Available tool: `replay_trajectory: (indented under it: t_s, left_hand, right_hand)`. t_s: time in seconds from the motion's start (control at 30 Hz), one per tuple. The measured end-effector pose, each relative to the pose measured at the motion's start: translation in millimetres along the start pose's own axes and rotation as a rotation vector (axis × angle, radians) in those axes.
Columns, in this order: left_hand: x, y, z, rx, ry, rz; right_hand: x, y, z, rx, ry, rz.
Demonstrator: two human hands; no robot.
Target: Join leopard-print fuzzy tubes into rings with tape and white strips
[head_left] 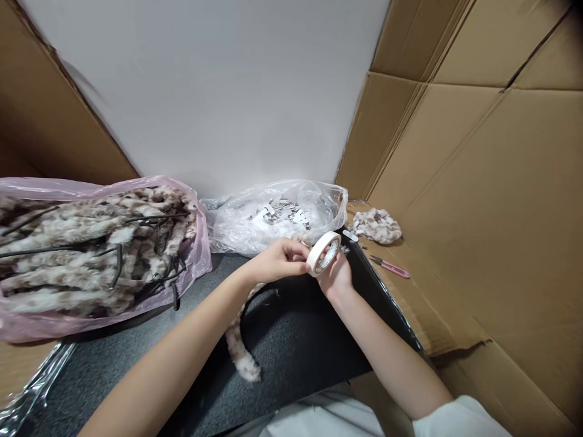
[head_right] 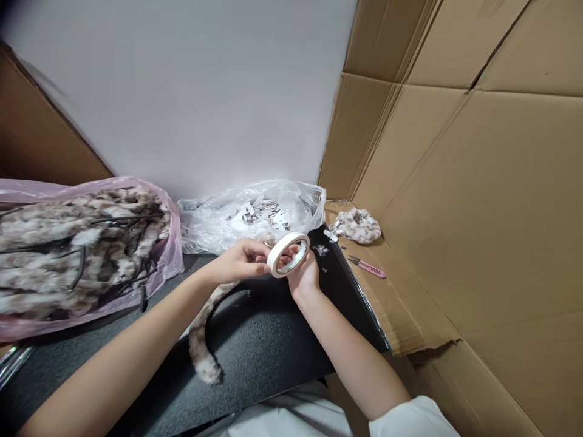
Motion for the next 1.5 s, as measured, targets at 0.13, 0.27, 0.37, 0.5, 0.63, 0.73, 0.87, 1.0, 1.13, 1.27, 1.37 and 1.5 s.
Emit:
replay_trajectory:
  t_s: [0.13, 0.27, 0.37, 0.5, 0.63, 0.73, 0.87, 1.0, 1.13, 1.27, 1.37, 1.5]
  left_hand:
    - [5.2, 1.4, 7.7, -0.074, 0.035, 0.102]
    - [23.9, 4.5, 6.4, -0.087, 0.092, 0.26]
    - [32.2, 5.8, 5.4, -0.088, 0.13, 0.331]
    - [30.9, 7.2, 6.0, -0.049, 0.141, 0.353]
    - [24.3, 10.4, 3.1, 0.046, 0.104, 0.331]
    - [20.0, 11.9, -1.0, 0.102, 0.078, 0.303]
    - [16.4, 11.9, -6.7, 0.155, 0.066, 0.267]
    - [15.3, 12.2, -10.2, 0.207, 0.04, 0.234]
    - [11.6, 11.9, -11.8, 0.236, 0.026, 0.202]
    - [6.5, 12.3, -14.7, 0.266, 0.004, 0.175]
    - [2.3, 11.7, -14.7, 0.273, -0.063, 0.11]
    - [3.5, 11.6, -15.0, 0.281, -0.113, 0.082]
  right_hand:
    - [28.7, 7.7, 1.5, 0.005, 0.09, 0.178]
    - [46.7, 29.8, -18.1, 0.15, 0.243, 0.332]
    - [46.0, 38.4, -22.2, 0.161, 0.3, 0.389]
    - [42.2, 37.9, -18.9, 0.144, 0.296, 0.411]
    - [38.6, 34.3, -14.2, 0.126, 0.229, 0.367]
    - [32.9, 32.0, -11.3, 0.101, 0.16, 0.292]
    - [21.9, 28.2, -10.2, 0.055, 0.053, 0.151]
    - [3.7, 24.9, -12.9, 0.029, -0.038, -0.059]
    - [-14.3, 25.6, -14.8, 0.026, -0.086, -0.253]
    - [-23.2, 26.6, -15.7, 0.044, -0.119, -0.361]
    - [-25.6, 26.1, -16.7, 0.062, -0.133, -0.403]
    - [-26.9, 25.1, -17.4, 0.073, -0.109, -0.407]
Point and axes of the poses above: each hand's wrist, its own y-axis away from the middle knuckle, its own z-axis out of the back of the hand, x = y × z, the point moved 10 cm from there along -y, towards the middle knuckle, and after that the axes turned 8 degrees about -x, right-handed, at the moved point
